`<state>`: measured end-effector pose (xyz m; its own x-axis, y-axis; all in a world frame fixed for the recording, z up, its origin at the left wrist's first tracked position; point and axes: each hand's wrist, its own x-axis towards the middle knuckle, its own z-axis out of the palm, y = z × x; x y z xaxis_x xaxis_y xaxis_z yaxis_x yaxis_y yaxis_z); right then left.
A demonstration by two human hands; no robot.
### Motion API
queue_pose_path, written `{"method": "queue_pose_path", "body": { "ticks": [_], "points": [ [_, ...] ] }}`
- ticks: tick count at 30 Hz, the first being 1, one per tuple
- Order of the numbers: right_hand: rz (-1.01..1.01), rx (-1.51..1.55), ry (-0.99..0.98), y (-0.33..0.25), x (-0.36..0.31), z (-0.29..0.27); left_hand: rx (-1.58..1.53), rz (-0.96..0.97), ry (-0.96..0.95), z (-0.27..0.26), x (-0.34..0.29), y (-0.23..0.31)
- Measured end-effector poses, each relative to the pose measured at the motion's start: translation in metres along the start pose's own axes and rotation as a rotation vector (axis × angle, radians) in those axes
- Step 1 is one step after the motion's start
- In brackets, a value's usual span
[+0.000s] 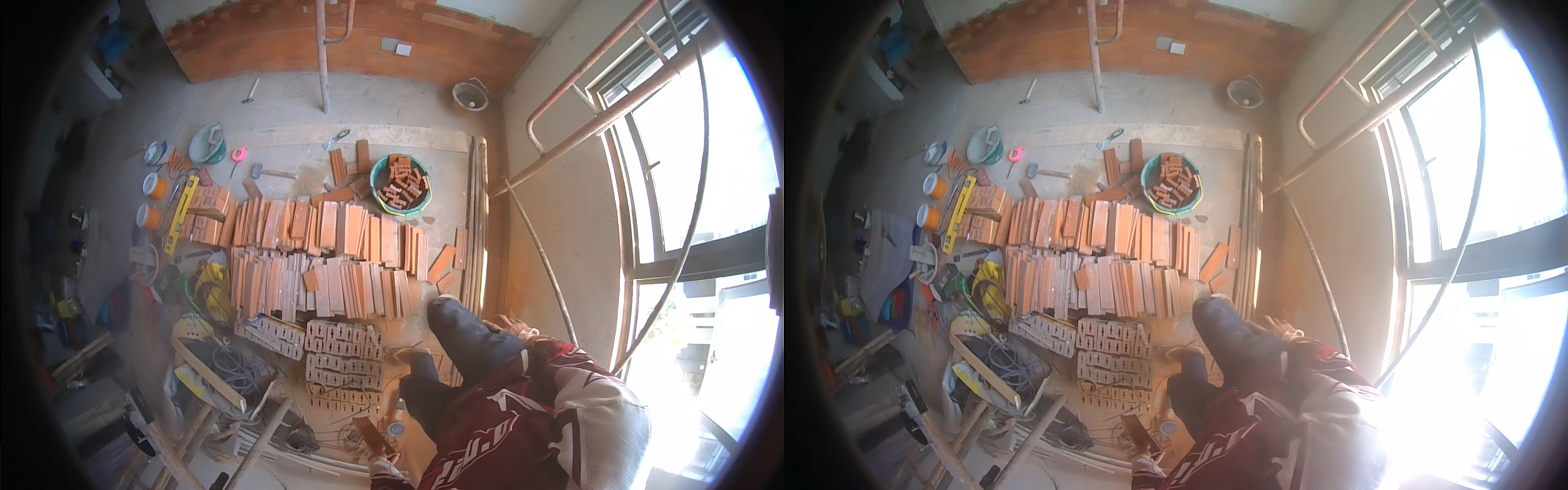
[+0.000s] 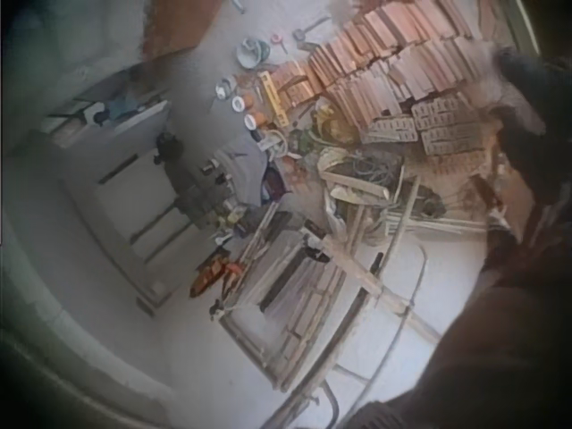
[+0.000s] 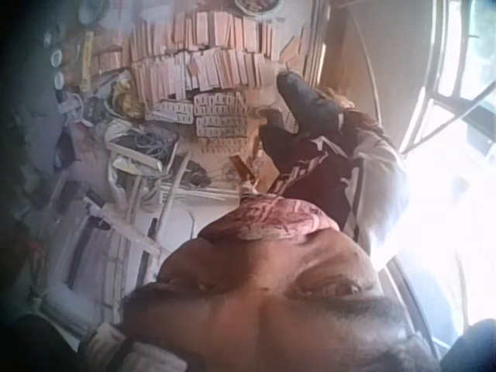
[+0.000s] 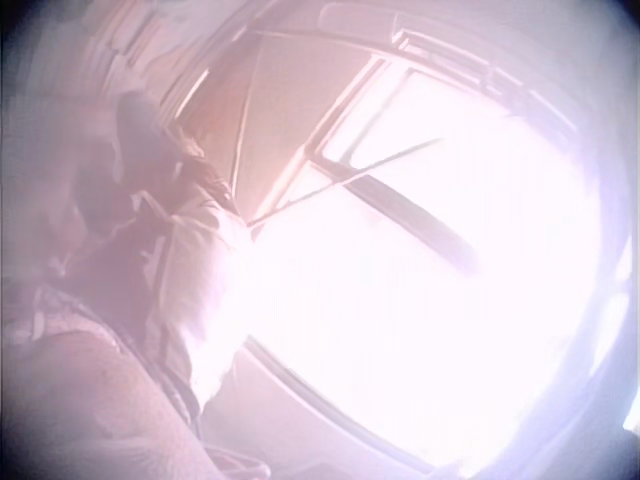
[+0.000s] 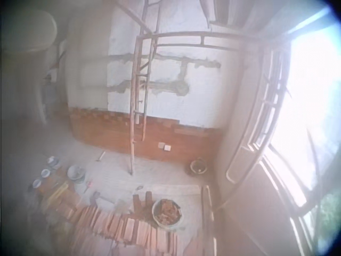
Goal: The person cuts rectangular terracotta tiles using an angle grinder while sitting on the floor. They then stand up and fit the cut tiles onto a curved wall section to check the alignment.
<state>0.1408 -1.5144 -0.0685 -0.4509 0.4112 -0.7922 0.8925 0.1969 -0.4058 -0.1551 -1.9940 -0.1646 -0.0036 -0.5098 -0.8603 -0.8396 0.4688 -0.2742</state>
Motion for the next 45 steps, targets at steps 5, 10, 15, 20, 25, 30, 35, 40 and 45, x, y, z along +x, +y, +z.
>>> {"method": "queue_pose_path", "body": {
  "ticks": [5,10,15,20,25,30,35,40,45],
  "points": [
    [0.216,-0.069,0.009,0.076,-0.065,-0.045,0.029,0.116,0.007,0.049,-0.043,0.081],
    [0.238,-0.18,0.064,0.131,-0.089,-0.101,0.056,0.229,0.041,0.132,-0.124,0.157],
    [0.28,0.024,0.58,0.175,-0.024,-0.194,0.09,0.27,0.084,0.249,-0.202,0.208],
    [0.013,0.203,0.811,0.23,0.183,-0.328,0.087,0.453,-0.059,0.392,-0.21,0.252],
    [-0.055,0.539,0.649,0.191,0.281,-0.452,0.224,0.735,-0.091,0.527,-0.326,0.249],
    [-0.105,0.706,0.25,0.168,0.273,-0.495,0.635,1.016,-0.198,0.682,-0.543,0.277],
    [-0.17,1.814,0.103,0.162,0.258,-0.55,0.452,0.931,-0.693,0.785,-0.702,0.299],
    [-0.528,1.927,0.259,0.137,0.22,-0.688,0.471,1.055,-0.842,0.84,-0.803,0.318],
    [-0.468,1.793,0.343,0.146,0.233,-0.732,0.568,0.978,-0.968,0.889,-0.821,0.366]
  ]
}}
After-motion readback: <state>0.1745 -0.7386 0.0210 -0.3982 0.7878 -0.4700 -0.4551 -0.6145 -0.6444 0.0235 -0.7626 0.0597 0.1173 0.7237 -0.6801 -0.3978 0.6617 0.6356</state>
